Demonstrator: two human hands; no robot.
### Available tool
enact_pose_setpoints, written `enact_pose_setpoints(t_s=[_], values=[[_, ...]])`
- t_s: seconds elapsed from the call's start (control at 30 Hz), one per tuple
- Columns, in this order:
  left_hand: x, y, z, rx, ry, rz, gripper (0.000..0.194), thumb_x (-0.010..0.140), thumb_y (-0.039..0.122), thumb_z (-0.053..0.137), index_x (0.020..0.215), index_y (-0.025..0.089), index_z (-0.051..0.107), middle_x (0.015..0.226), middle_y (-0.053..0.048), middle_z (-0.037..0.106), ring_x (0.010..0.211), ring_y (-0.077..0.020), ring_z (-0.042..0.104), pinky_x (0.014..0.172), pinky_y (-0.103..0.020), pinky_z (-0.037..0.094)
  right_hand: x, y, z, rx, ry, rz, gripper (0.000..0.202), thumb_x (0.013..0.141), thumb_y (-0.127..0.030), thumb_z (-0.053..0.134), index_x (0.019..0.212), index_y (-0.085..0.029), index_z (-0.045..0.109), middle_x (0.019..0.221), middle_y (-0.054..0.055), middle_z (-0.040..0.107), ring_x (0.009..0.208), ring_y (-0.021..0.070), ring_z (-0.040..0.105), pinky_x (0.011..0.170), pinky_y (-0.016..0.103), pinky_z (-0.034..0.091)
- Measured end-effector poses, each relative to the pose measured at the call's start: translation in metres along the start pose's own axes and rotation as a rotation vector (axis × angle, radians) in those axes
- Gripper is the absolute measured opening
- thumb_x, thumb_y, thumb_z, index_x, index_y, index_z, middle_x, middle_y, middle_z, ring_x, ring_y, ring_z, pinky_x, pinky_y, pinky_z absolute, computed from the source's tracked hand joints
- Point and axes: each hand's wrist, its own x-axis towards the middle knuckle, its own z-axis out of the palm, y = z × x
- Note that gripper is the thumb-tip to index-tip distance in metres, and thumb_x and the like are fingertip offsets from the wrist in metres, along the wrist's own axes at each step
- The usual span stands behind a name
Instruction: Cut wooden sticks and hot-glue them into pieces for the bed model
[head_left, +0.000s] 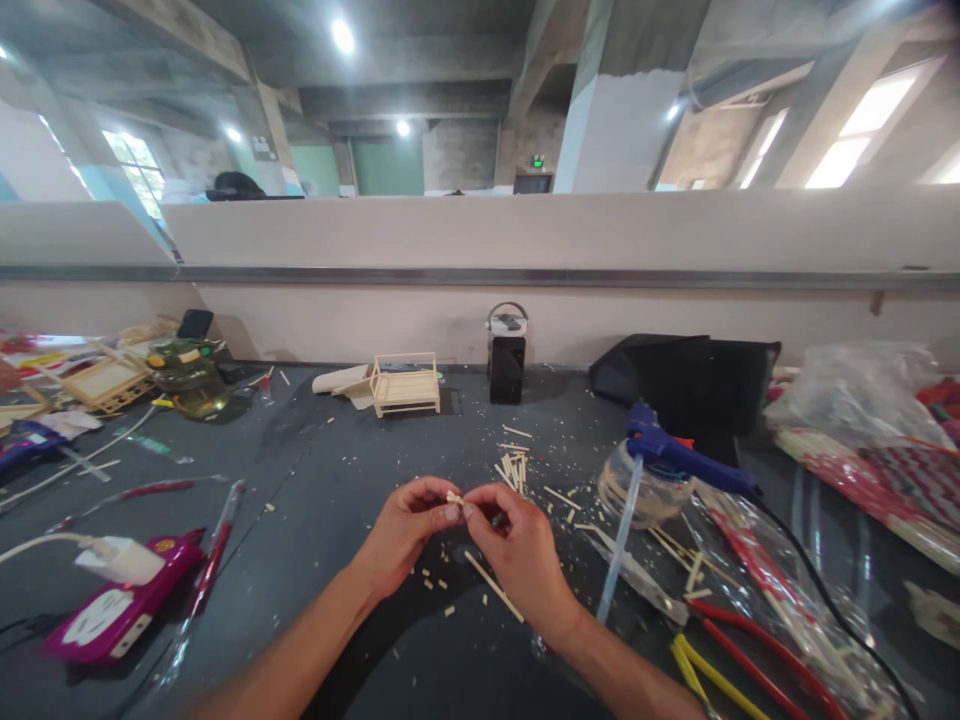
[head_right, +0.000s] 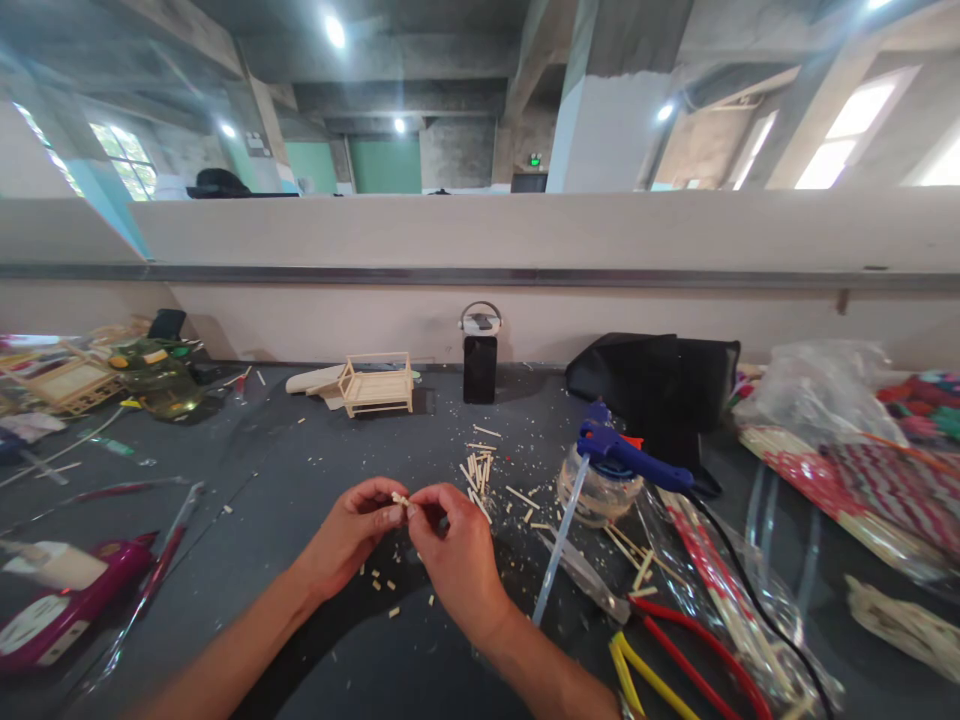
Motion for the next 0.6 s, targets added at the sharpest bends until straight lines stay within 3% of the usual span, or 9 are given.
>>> enact_pose_setpoints(t_s=[0.33,0.6], values=[[-0.0011,-0.0014,-0.0014,0.009,-0.025,0.001,0.027,0.059,0.02,0.086,0.082,0.018,0.073,0.08,-0.001,0.069,0.076,-0.013,0.06,0.075,-0.025,0.044,-0.0002,-0.0008,-0.0004,0.027,0.04,0.003,0.013,0.085,-0.022,0.055,0.078,-0.021,0.066,0.071,0.0,0.07,0.063,0.0142,0.063,0.059,0.024,0.049],[-0.0017,0.0023,-0.0013,-0.02,-0.044,0.002,0.022,0.068,0.022,0.08,0.087,0.018,0.072,0.076,0.0,0.066,0.07,-0.0117,0.057,0.073,-0.026,0.045,0.0014,0.0003,-0.0019,0.005,0.103,0.011,0.012,0.085,-0.023,0.055,0.078,-0.02,0.065,0.07,0.0,0.068,0.062,0.0143,0.06,0.057,0.024,0.046]])
